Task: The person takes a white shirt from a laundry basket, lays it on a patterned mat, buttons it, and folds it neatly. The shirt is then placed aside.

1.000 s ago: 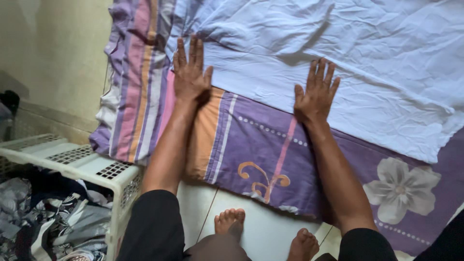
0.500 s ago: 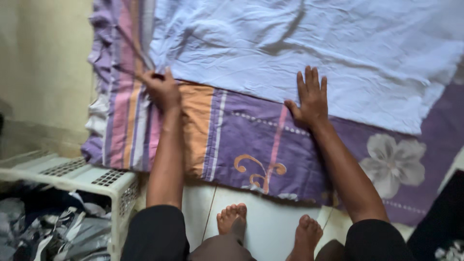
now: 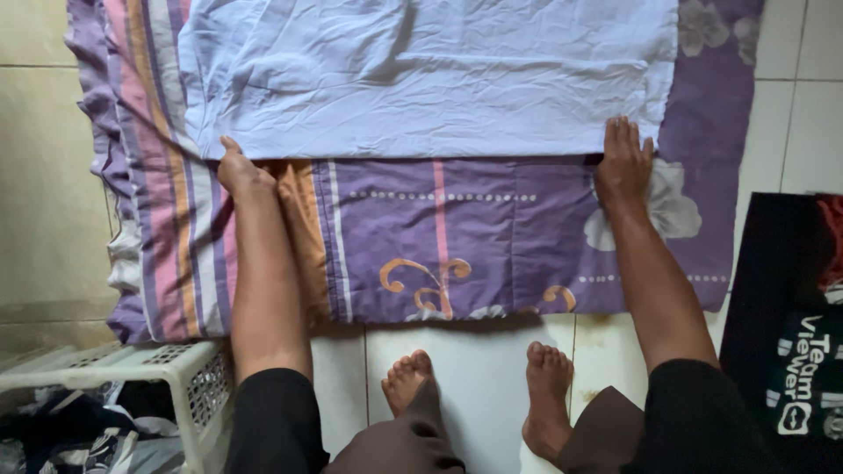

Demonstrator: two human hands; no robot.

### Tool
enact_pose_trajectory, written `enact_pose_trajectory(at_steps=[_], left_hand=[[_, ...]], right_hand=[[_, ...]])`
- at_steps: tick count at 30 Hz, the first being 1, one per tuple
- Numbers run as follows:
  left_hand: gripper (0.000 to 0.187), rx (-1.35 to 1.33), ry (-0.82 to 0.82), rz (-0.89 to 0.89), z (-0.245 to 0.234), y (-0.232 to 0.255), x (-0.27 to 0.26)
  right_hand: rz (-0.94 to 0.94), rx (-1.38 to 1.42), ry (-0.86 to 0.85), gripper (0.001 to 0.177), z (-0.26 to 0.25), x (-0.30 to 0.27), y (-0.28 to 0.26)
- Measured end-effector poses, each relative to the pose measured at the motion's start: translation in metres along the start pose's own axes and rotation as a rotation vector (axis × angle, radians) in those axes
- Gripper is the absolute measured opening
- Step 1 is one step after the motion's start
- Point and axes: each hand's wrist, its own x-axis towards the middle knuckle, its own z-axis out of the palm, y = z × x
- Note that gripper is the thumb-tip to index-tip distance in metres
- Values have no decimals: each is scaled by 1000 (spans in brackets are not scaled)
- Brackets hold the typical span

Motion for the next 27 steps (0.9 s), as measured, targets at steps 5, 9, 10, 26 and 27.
enact_pose_trajectory(at_steps=[5,9,10,26,27], left_hand=[[45,84,7,74,-23,9,-14],[36,25,-32,182,-75,-1,-31],[34,82,25,179,-93,-7,-37],[66,875,-51,1100,-171,-6,-210],[68,963,-210,1168,-152,-4,-214]], right_hand=[[-192,-84,129,48,-15,-13,25],[-291,-106,56,46,-32,-62,29],[-326,-127,44,45,-34,-79,26],[-115,-352,-790,40,-59,-93,-65],[-140,-248,-644,45,-57,-75,-92]])
